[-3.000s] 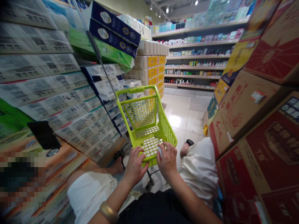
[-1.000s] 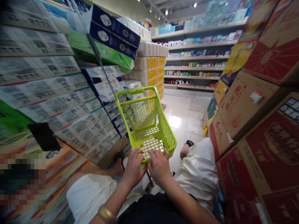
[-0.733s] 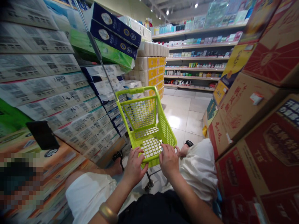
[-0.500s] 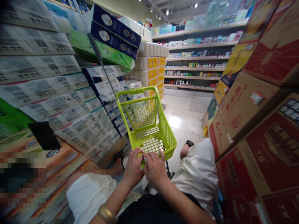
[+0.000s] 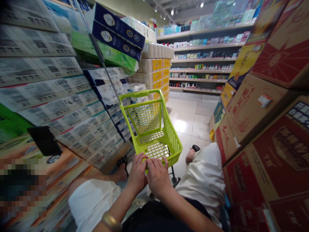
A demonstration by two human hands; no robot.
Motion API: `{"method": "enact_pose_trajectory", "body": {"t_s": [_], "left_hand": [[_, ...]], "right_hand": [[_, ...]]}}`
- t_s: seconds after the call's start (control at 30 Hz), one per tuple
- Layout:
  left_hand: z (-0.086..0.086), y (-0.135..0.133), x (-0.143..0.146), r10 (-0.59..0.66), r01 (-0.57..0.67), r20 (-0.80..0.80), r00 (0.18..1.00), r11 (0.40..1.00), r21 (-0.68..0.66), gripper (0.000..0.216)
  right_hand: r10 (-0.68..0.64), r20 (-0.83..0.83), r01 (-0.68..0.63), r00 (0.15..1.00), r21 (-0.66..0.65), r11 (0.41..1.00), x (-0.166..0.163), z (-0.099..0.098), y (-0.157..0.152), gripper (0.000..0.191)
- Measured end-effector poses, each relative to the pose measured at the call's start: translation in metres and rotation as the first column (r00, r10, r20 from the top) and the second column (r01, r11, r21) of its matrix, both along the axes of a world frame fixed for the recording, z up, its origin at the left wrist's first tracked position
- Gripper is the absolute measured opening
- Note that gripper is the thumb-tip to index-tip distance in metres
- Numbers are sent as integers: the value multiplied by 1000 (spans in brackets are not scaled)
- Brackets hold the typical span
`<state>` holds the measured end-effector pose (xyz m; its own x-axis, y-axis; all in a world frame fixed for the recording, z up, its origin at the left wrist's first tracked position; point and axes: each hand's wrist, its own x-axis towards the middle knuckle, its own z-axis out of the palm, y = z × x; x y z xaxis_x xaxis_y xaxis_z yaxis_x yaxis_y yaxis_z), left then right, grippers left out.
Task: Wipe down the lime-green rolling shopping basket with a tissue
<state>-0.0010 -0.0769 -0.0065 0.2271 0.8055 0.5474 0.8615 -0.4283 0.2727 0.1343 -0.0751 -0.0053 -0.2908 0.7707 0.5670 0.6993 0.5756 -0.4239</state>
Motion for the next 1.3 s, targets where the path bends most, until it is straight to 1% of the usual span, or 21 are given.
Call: {"method": "enact_pose_trajectory", "body": {"t_s": [0.07,0.17,0.23,0.3,0.37,0.5,0.57,0.6,0.67,0.77,0.83,0.9,0.93,1.07,1.13,1.2,1.3], "left_hand": [[0,-1,-2,-2,2,3,1000,1000,-11,20],[2,-2,-2,8,-7,9,1000,1000,-19,14],[3,-2,0,12,-12,12,1000,1000,-16,14],[3,-1,2,16,-16,13,1000,1000,-13,13],[3,0,5,24,-24,13,1000,1000,-10,13],[1,1,5,11,-10,14,1000,1000,-4,19],[0,1,3,2,-1,17,1000,1000,-9,19],[1,1,2,1,-1,16,1000,1000,-15,18],[1,0,2,5,-4,9,1000,1000,-26,16],[3,-1,3,10,-10,4,1000,1000,-29,15],[4,-1,5,14,-14,10,1000,1000,-26,14],[5,0,6,22,-22,16,1000,999,-26,15],[4,0,7,25,-24,18,1000,999,-26,16],[3,0,4,9,-9,13,1000,999,-32,19],[3,-1,2,5,-5,8,1000,999,-39,19],[3,-1,1,7,-7,0,1000,999,-46,19],[4,-1,3,8,-8,-3,1000,999,-43,19]], "right_hand": [[-8,8,8,1000,-8,1000,3,2,1,38],[-130,14,131,991,-14,991,28,4,13,35],[-210,10,210,978,-21,977,44,5,21,33],[-252,1,252,968,-28,967,49,5,24,32],[-237,-13,237,971,-25,971,40,4,20,32],[-71,0,71,998,-7,997,9,2,5,37],[-25,19,25,1000,-12,1000,5,1,3,38],[-24,24,25,999,-15,1000,9,1,5,37],[-66,23,67,998,-14,998,24,2,12,35],[-187,15,187,982,1,982,50,2,25,31],[-232,2,232,973,13,973,57,2,29,31],[-220,-16,220,975,22,975,52,1,27,32],[-192,-22,193,981,27,981,46,0,24,33],[1,2,-1,1000,48,999,18,-4,10,38],[43,9,-43,999,49,998,15,-5,9,39],[14,3,-14,1000,48,999,24,-5,13,38],[-90,-4,90,996,44,995,46,-5,25,34]]}}
